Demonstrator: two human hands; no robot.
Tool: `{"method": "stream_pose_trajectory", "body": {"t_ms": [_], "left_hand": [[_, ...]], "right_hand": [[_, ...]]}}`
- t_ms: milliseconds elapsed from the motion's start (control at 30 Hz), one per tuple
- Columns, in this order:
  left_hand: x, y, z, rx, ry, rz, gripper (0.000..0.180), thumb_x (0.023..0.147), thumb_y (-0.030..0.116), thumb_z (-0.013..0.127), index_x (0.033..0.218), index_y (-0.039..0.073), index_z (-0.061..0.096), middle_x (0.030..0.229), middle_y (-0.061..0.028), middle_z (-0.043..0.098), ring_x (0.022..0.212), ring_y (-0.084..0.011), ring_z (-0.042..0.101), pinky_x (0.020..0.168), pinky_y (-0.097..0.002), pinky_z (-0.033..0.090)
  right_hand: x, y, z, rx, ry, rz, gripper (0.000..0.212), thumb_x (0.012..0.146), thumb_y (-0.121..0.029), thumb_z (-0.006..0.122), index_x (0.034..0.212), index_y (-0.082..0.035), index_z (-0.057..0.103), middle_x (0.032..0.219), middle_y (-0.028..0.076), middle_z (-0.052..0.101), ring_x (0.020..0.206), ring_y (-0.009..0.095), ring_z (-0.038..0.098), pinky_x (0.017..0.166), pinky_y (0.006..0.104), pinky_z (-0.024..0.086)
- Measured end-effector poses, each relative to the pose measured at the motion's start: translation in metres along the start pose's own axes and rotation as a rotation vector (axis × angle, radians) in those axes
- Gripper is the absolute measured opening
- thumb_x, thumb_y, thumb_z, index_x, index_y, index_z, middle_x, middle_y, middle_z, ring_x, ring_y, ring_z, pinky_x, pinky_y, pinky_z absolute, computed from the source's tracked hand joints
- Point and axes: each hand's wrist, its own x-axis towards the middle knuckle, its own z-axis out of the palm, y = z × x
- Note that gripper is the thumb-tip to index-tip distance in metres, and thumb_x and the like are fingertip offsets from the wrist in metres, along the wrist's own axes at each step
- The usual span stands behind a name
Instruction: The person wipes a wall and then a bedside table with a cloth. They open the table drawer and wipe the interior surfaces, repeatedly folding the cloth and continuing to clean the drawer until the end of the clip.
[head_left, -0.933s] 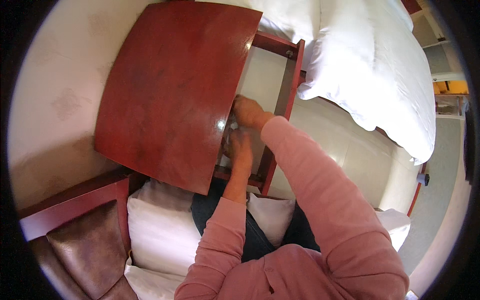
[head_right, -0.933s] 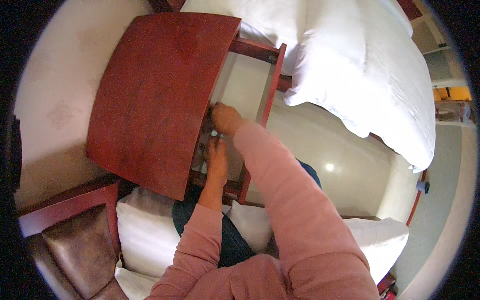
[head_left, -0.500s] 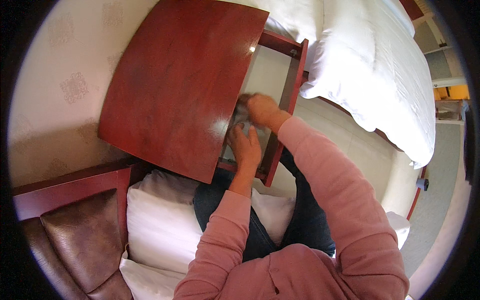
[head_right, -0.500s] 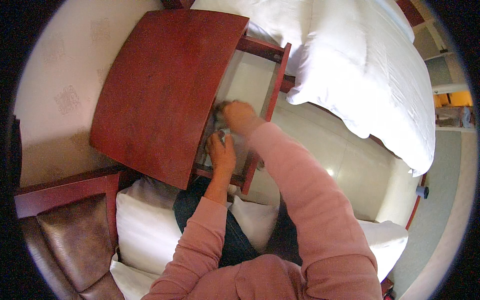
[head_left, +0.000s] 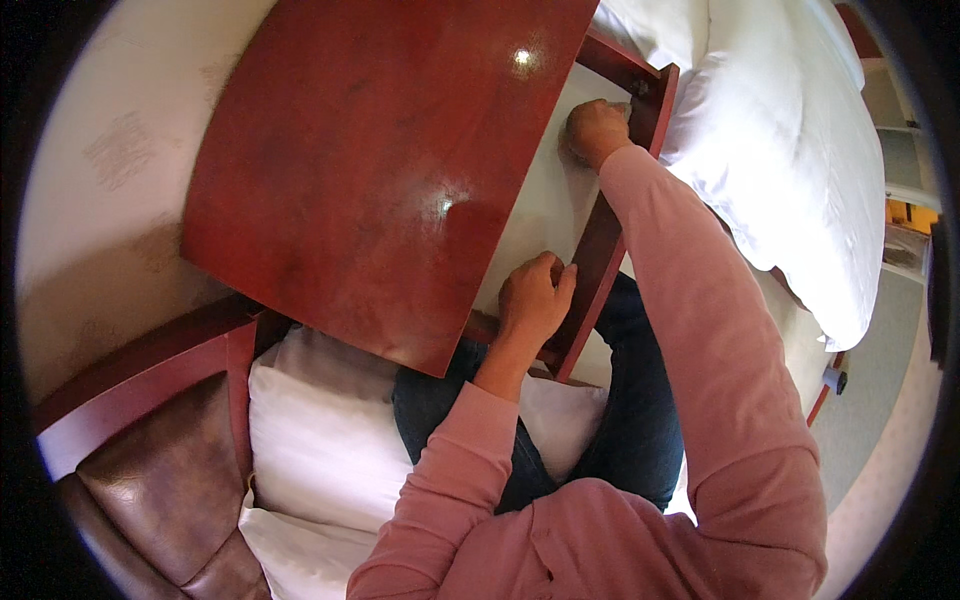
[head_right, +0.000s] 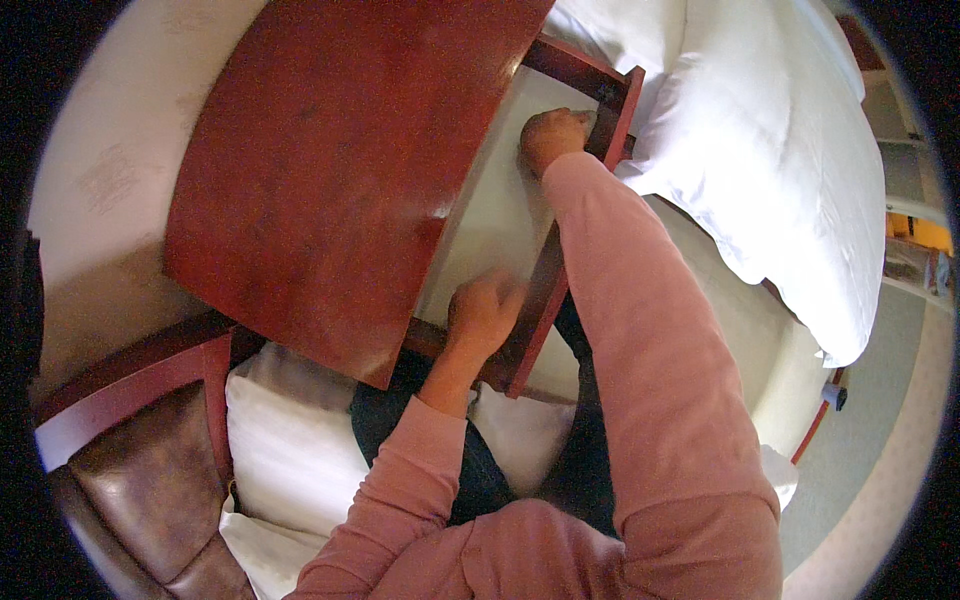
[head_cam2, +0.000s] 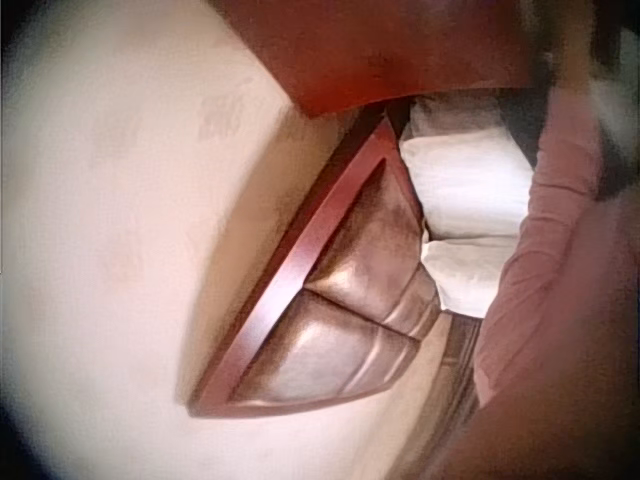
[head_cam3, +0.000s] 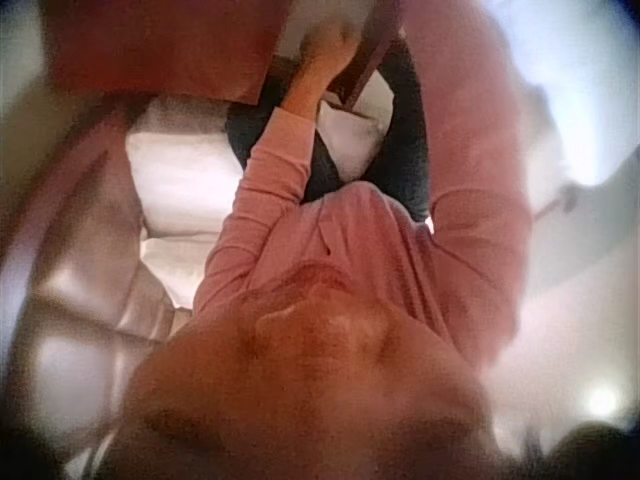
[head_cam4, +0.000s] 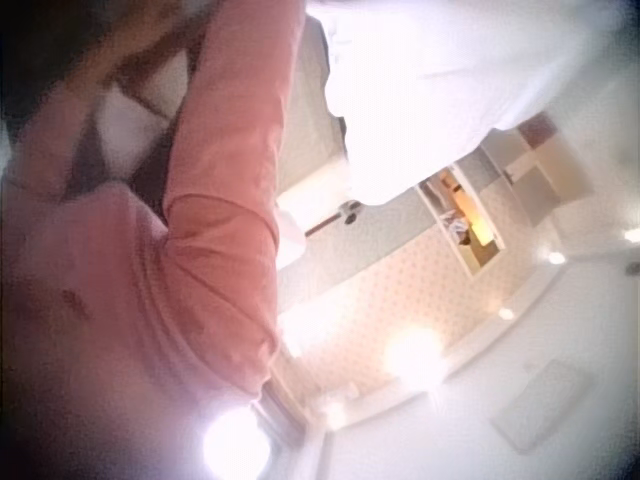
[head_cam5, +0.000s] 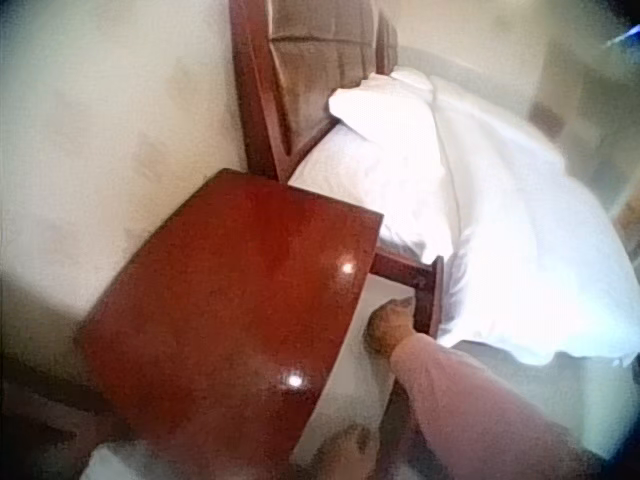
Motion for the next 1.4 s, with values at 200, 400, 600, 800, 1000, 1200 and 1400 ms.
{"method": "stream_pose_trajectory", "body": {"t_ms": [200, 400, 600, 800, 1000, 1200, 1400], "left_hand": [[0.001, 0.002, -0.004, -0.098, -0.009, -0.010, 0.033, 0.091, 0.034, 0.057, 0.087, 0.002, 0.063, 0.083, -0.0178, 0.068, 0.080, -0.0398, 0.064, 0.072, -0.0459, 0.049], [-0.001, 0.005, -0.005, -0.052, 0.045, -0.038, 0.039, 0.088, 0.036, 0.058, 0.099, -0.001, 0.064, 0.095, -0.0254, 0.066, 0.093, -0.0428, 0.063, 0.079, -0.0477, 0.048], [-0.025, 0.004, -0.013, 0.108, 0.171, 0.140, 0.021, 0.086, 0.021, 0.061, 0.089, 0.000, 0.063, 0.087, -0.0217, 0.066, 0.083, -0.0419, 0.063, 0.071, -0.0477, 0.050], [-0.064, 0.001, -0.025, 0.129, 0.336, 0.459, 0.014, 0.083, 0.013, 0.063, 0.077, 0.002, 0.059, 0.074, -0.0172, 0.062, 0.069, -0.0378, 0.061, 0.060, -0.0445, 0.048], [-0.086, 0.016, -0.012, 0.145, 0.385, 0.717, 0.014, 0.076, 0.009, 0.067, 0.069, 0.006, 0.055, 0.064, -0.0114, 0.055, 0.061, -0.0322, 0.056, 0.056, -0.0412, 0.044], [-0.140, 0.018, 0.008, 0.145, 0.374, 0.848, 0.014, 0.074, 0.007, 0.067, 0.083, 0.004, 0.056, 0.073, -0.0105, 0.053, 0.068, -0.0294, 0.054, 0.062, -0.0392, 0.041], [-0.160, 0.022, 0.011, 0.194, 0.400, 0.683, 0.017, 0.079, 0.006, 0.063, 0.094, 0.002, 0.058, 0.076, -0.0100, 0.052, 0.070, -0.0268, 0.053, 0.067, -0.0379, 0.042]], "right_hand": [[-0.022, -0.002, -0.001, 0.127, -0.036, -0.019, 0.025, 0.081, -0.017, 0.060, 0.100, -0.006, 0.073, 0.110, 0.017, 0.068, 0.103, 0.034, 0.065, 0.092, 0.0506, 0.046], [-0.069, -0.032, 0.013, 0.156, -0.157, -0.089, 0.023, 0.081, -0.021, 0.065, 0.098, -0.008, 0.074, 0.106, 0.018, 0.069, 0.101, 0.034, 0.066, 0.089, 0.0501, 0.048], [-0.122, -0.065, 0.026, 0.359, -0.108, -0.065, 0.023, 0.078, -0.016, 0.060, 0.092, -0.003, 0.073, 0.098, 0.021, 0.069, 0.095, 0.036, 0.068, 0.082, 0.0442, 0.055], [-0.144, -0.075, 0.026, 0.355, -0.273, -0.302, 0.025, 0.078, -0.020, 0.061, 0.091, -0.002, 0.073, 0.099, 0.022, 0.068, 0.096, 0.035, 0.067, 0.082, 0.0420, 0.055], [-0.166, -0.067, 0.020, 0.632, -0.323, -0.373, 0.040, 0.080, -0.027, 0.061, 0.103, 0.004, 0.068, 0.103, 0.026, 0.067, 0.098, 0.037, 0.065, 0.087, 0.0400, 0.051], [-0.194, -0.049, 0.027, 1.311, -0.265, -0.419, 0.042, 0.082, -0.011, 0.060, 0.121, 0.005, 0.059, 0.112, 0.015, 0.066, 0.091, 0.021, 0.065, 0.081, 0.0333, 0.052], [-0.239, -0.025, 0.041, 2.539, -0.481, -0.280, 0.030, 0.084, -0.008, 0.052, 0.112, -0.002, 0.062, 0.101, 0.010, 0.065, 0.092, 0.024, 0.066, 0.079, 0.0387, 0.055]]}}
